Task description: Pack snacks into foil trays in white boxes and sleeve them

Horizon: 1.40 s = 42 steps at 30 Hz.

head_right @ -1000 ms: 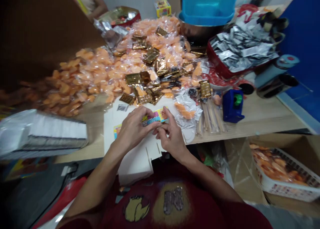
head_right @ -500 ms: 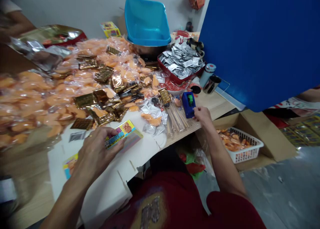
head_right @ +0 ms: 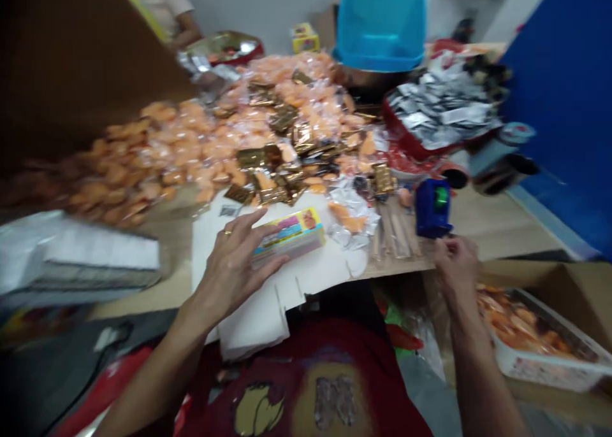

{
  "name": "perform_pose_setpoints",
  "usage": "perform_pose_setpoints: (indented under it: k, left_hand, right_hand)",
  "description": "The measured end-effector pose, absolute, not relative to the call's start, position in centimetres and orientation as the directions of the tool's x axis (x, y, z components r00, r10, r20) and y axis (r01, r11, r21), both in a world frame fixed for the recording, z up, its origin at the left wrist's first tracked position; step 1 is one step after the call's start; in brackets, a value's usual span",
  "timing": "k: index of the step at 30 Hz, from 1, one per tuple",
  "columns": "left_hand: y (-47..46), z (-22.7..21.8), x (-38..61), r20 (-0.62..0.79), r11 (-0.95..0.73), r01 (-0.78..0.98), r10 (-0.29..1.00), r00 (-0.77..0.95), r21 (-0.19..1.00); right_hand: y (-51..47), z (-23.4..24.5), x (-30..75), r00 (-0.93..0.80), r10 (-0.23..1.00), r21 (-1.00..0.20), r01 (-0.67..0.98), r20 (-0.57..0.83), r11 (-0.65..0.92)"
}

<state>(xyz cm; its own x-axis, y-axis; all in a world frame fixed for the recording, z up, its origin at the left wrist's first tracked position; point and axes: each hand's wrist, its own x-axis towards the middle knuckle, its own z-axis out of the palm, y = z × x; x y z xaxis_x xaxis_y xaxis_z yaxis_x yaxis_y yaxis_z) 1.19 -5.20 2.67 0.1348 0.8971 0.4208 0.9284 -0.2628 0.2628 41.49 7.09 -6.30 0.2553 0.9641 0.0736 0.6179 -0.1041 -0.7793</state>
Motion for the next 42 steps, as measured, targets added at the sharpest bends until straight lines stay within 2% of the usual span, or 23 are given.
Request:
perform_pose_setpoints:
  k: [1, 2, 4, 5, 7, 9, 12, 15, 18, 21, 24, 26, 31, 34, 38, 40, 42]
  left_hand:
    - [-6.2, 2.7, 0.5, 0.444, -0.256, 0.931, 0.888, 0.12, 0.26]
    - [-7.2, 2.5, -0.2, 0.465, -0.252, 0.931, 0.879, 0.106, 0.264]
    - [-8.8, 1.8, -1.7, 0.497, -0.264, 0.922, 0.862, 0.094, 0.284]
    - [-9.3, 1.2, -2.3, 0.51, -0.281, 0.913, 0.855, 0.098, 0.296]
    - [-9.9, 0.0, -3.3, 0.549, -0.327, 0.89, 0.829, 0.109, 0.316]
    - [-9.8, -1.1, -3.8, 0.596, -0.365, 0.873, 0.795, 0.11, 0.325]
    - [-9.5, -1.6, -3.8, 0.641, -0.379, 0.866, 0.762, 0.093, 0.325]
    - [-9.5, -1.5, -3.6, 0.658, -0.386, 0.868, 0.747, 0.096, 0.312]
    - [-9.8, -1.2, -3.5, 0.662, -0.412, 0.858, 0.74, 0.119, 0.306]
    - [-10.1, -1.1, -3.7, 0.638, -0.423, 0.87, 0.749, 0.178, 0.253]
    - [-10.2, -1.0, -4.1, 0.592, -0.397, 0.895, 0.778, 0.211, 0.202]
    - [-10.1, -0.8, -4.3, 0.555, -0.383, 0.884, 0.811, 0.183, 0.268]
    - [-8.8, 0.7, -4.3, 0.39, -0.29, 0.719, 0.921, 0.029, 0.631]
    - [-7.6, 2.2, -3.7, 0.26, -0.145, 0.666, 0.962, -0.077, 0.732]
    - [-6.1, 4.2, -3.2, 0.014, -0.012, 0.754, 1.0, 0.004, 0.657]
    - [-5.5, 4.8, -3.2, -0.077, -0.027, 0.817, 0.993, 0.088, 0.576]
    - [-5.1, 4.8, -3.1, -0.097, -0.078, 0.878, 0.985, 0.14, 0.471]
  right_hand:
    - [6.2, -5.8, 40.7, 0.289, 0.944, -0.749, 0.658, 0.159, -0.075]
    - [5.3, -5.1, 39.4, 0.219, 0.947, -0.689, 0.725, 0.235, 0.004]
    - [3.1, -3.7, 35.7, -0.012, 0.973, -0.668, 0.725, 0.23, 0.167]
    - [1.8, -3.0, 33.4, -0.146, 0.974, -0.736, 0.638, 0.173, 0.226]
    - [-0.4, -1.7, 28.0, -0.384, 0.919, -0.891, 0.379, 0.094, 0.25]
    - [-1.9, -0.7, 23.0, -0.504, 0.858, -0.951, 0.206, 0.099, 0.23]
    - [-2.5, 0.0, 17.6, -0.592, 0.799, -0.985, 0.05, 0.102, 0.162]
    - [-2.5, 0.1, 14.9, -0.599, 0.798, -0.998, -0.056, 0.061, 0.035]
    - [-2.7, -0.5, 13.8, -0.54, 0.842, -0.995, -0.083, -0.008, -0.063]
    - [-3.1, -1.2, 13.6, -0.504, 0.862, -0.992, -0.069, -0.057, -0.106]
    - [-3.1, -1.5, 13.7, -0.527, 0.849, -0.989, -0.097, -0.043, -0.11]
    - [-3.0, -1.7, 13.8, -0.551, 0.834, -0.987, -0.125, -0.015, -0.1]
    - [-2.8, -2.3, 13.9, -0.552, 0.833, -0.988, -0.143, 0.039, -0.049]
    - [-3.3, -2.5, 14.2, -0.528, 0.847, -0.997, -0.077, 0.058, 0.02]
    - [-3.9, -3.4, 15.0, -0.458, 0.888, -0.996, 0.061, 0.026, 0.061]
    - [-3.7, -4.2, 15.2, -0.458, 0.889, -0.998, 0.047, 0.007, 0.032]
    - [-3.4, -4.7, 15.7, -0.5, 0.866, -1.0, 0.026, 0.003, 0.018]
